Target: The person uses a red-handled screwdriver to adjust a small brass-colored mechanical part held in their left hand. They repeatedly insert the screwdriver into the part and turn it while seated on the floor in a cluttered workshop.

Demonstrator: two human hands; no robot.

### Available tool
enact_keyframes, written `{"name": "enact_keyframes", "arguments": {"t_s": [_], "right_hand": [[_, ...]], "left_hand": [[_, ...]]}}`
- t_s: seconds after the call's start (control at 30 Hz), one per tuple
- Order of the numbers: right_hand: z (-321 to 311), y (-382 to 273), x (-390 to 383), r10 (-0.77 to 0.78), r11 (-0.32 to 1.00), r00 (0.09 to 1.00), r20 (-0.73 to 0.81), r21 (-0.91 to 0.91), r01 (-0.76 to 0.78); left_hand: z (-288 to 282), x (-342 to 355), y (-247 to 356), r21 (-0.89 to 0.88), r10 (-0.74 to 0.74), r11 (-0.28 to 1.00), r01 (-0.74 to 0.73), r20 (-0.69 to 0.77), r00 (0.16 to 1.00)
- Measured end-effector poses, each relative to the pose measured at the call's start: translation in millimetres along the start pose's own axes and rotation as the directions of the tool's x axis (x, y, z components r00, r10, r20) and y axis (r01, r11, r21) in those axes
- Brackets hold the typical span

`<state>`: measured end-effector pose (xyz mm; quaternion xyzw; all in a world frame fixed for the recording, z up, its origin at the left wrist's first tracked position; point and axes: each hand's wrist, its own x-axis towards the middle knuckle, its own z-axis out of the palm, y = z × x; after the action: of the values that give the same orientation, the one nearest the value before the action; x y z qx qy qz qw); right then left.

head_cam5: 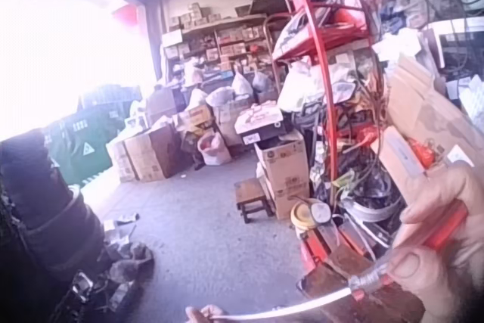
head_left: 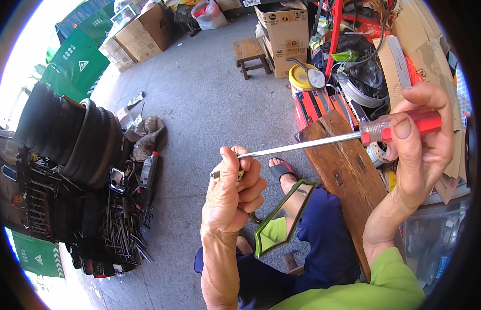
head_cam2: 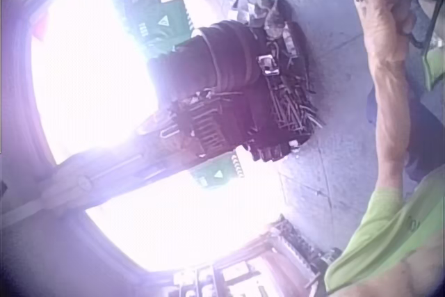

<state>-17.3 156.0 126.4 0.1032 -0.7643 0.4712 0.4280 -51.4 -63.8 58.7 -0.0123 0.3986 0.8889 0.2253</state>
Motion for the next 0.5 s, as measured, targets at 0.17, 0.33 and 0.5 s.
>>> {"name": "enact_keyframes", "arguments": {"t_s": [0.17,0.33,0.5], "right_hand": [[-5.3,-2.7,-5.3,-0.101,0.994,0.993,-0.054,0.025,0.103],[-18.1,-9.8,-8.8,-0.241,0.968,0.970,-0.028,-0.074,0.238],[-37.1,-12.1,-11.9,-0.198,0.978,0.974,-0.114,-0.089,0.188]], "left_hand": [[-3.8,-3.3,3.2,-0.016,0.012,1.000,-0.010,0.102,0.995],[1.0,-3.4,3.5,0.091,0.013,0.996,-0.017,0.042,0.999],[-10.1,0.2,9.6,-0.005,0.033,0.999,-0.033,0.034,0.999]]}}
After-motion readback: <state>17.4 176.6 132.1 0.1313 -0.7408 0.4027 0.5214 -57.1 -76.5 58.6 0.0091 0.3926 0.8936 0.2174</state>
